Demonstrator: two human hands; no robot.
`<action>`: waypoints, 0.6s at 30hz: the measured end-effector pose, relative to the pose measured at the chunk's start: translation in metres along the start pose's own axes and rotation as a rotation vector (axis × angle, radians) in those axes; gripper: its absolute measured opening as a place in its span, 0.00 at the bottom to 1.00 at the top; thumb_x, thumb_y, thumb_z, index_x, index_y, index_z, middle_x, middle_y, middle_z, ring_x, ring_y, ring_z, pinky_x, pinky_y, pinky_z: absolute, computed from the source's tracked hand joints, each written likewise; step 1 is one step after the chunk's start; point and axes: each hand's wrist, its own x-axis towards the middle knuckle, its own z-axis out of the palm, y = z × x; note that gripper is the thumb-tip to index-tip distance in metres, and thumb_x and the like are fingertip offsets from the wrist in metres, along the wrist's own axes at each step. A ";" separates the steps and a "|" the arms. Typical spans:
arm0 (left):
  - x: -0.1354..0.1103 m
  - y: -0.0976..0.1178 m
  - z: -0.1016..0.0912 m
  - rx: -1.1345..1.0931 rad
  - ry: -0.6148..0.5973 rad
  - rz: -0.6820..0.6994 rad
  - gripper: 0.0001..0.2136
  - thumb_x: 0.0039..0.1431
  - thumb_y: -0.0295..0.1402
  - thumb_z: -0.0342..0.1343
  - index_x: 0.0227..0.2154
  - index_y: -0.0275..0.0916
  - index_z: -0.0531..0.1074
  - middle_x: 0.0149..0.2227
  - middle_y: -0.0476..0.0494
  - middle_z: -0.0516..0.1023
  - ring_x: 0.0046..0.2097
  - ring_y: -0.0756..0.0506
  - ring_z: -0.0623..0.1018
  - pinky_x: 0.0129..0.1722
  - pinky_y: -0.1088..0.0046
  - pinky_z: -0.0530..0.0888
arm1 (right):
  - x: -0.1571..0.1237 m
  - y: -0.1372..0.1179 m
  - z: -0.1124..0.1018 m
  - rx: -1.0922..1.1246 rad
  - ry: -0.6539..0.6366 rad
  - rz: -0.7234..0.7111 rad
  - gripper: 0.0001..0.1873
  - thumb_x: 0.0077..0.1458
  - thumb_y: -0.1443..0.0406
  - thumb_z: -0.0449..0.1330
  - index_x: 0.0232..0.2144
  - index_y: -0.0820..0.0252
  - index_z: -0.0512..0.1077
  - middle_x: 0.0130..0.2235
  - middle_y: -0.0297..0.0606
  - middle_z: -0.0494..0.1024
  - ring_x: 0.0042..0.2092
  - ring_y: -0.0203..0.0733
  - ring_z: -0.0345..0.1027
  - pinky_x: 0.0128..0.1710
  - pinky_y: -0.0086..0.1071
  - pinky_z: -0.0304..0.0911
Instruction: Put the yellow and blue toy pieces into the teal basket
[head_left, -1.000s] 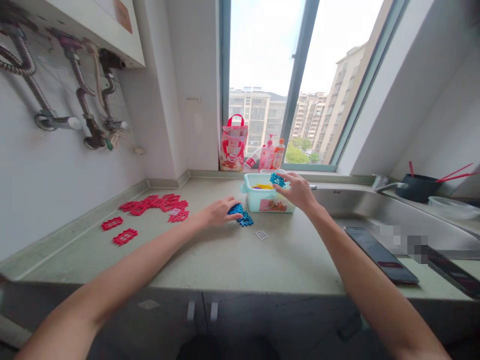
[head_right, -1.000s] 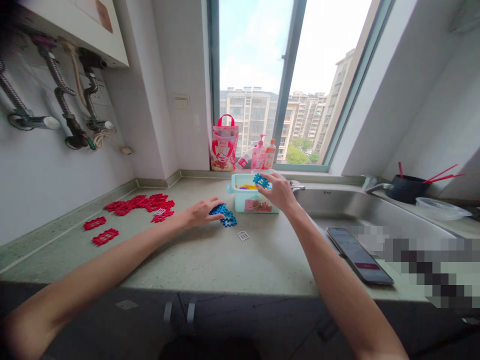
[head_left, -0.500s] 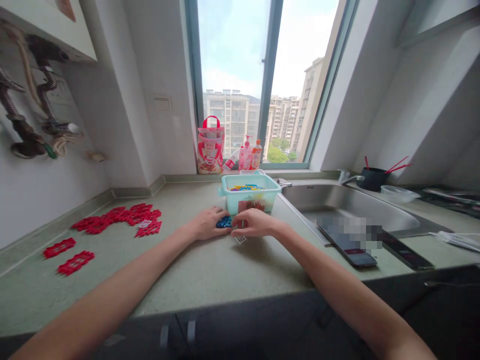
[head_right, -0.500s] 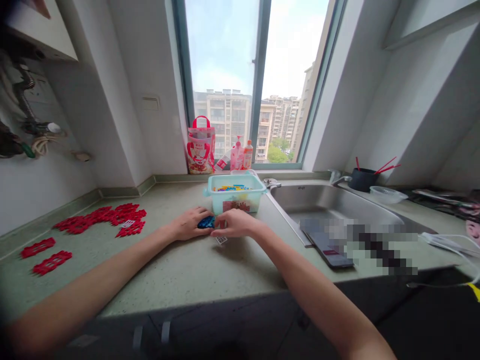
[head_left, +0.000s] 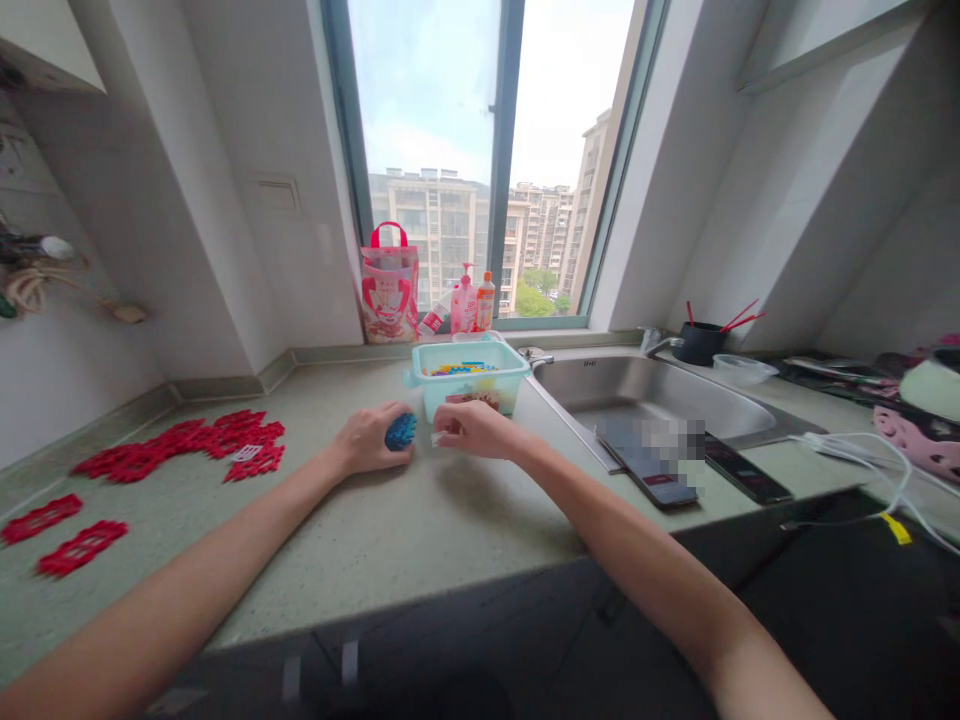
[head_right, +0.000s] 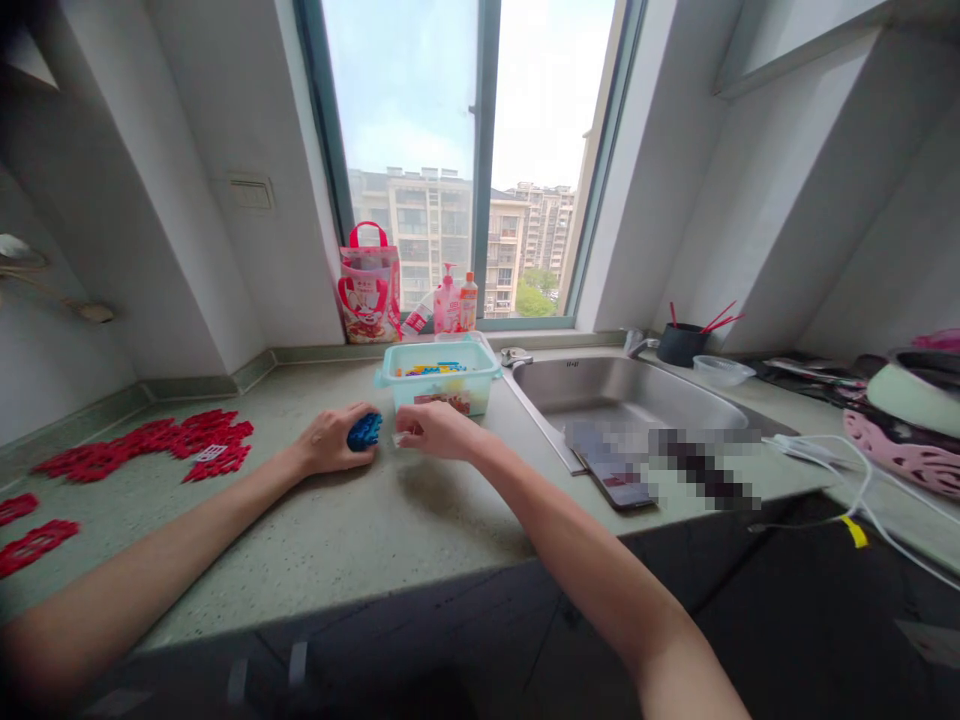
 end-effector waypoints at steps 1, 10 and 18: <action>0.000 -0.002 0.000 -0.039 0.018 -0.015 0.20 0.55 0.43 0.60 0.49 0.42 0.72 0.47 0.42 0.81 0.43 0.38 0.81 0.45 0.64 0.76 | 0.002 0.003 -0.007 -0.027 0.157 -0.013 0.03 0.65 0.63 0.65 0.41 0.57 0.77 0.37 0.33 0.80 0.37 0.38 0.73 0.40 0.30 0.65; 0.012 -0.016 -0.020 -0.460 0.282 -0.309 0.18 0.55 0.48 0.57 0.42 0.41 0.74 0.34 0.47 0.79 0.33 0.45 0.76 0.36 0.68 0.76 | -0.012 0.054 -0.069 -0.468 0.812 0.228 0.16 0.73 0.57 0.54 0.52 0.55 0.78 0.52 0.44 0.83 0.56 0.53 0.71 0.57 0.44 0.63; 0.130 -0.003 -0.078 -0.252 0.275 -0.247 0.21 0.56 0.50 0.54 0.42 0.39 0.77 0.37 0.43 0.81 0.38 0.42 0.77 0.40 0.66 0.75 | -0.017 0.055 -0.063 -0.510 0.719 0.292 0.21 0.73 0.57 0.50 0.55 0.58 0.77 0.56 0.48 0.80 0.58 0.56 0.67 0.61 0.47 0.57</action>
